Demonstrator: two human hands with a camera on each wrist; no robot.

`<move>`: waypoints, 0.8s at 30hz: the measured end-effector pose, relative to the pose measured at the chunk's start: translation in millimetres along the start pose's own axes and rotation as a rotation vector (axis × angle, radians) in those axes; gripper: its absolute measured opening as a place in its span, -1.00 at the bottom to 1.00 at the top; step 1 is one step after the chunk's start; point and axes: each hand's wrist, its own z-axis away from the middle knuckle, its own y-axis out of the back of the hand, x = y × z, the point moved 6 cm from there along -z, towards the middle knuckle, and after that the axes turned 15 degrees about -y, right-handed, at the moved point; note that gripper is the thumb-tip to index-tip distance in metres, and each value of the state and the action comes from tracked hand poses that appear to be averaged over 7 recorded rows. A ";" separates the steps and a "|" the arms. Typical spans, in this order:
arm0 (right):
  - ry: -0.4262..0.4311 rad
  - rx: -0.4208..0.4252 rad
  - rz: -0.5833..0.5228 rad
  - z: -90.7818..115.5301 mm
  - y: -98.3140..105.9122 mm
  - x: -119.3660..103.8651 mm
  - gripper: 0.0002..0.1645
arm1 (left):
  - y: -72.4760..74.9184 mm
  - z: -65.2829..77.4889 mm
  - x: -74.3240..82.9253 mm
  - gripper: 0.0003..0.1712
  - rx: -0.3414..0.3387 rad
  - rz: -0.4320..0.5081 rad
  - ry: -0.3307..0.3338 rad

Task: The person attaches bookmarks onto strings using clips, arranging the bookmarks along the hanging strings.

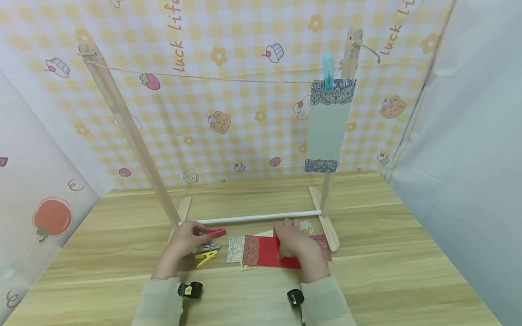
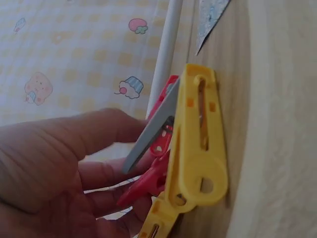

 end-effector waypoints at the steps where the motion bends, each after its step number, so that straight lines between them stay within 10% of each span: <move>1: 0.005 0.000 -0.009 0.2 0.6 0.0 -0.41 | 0.3 0.0 -0.3 -0.74 0.001 0.016 0.001; 24: 0.205 -0.086 -0.317 -0.8 10.5 3.3 -0.68 | 8.4 -6.8 10.5 -0.69 0.112 0.284 -0.134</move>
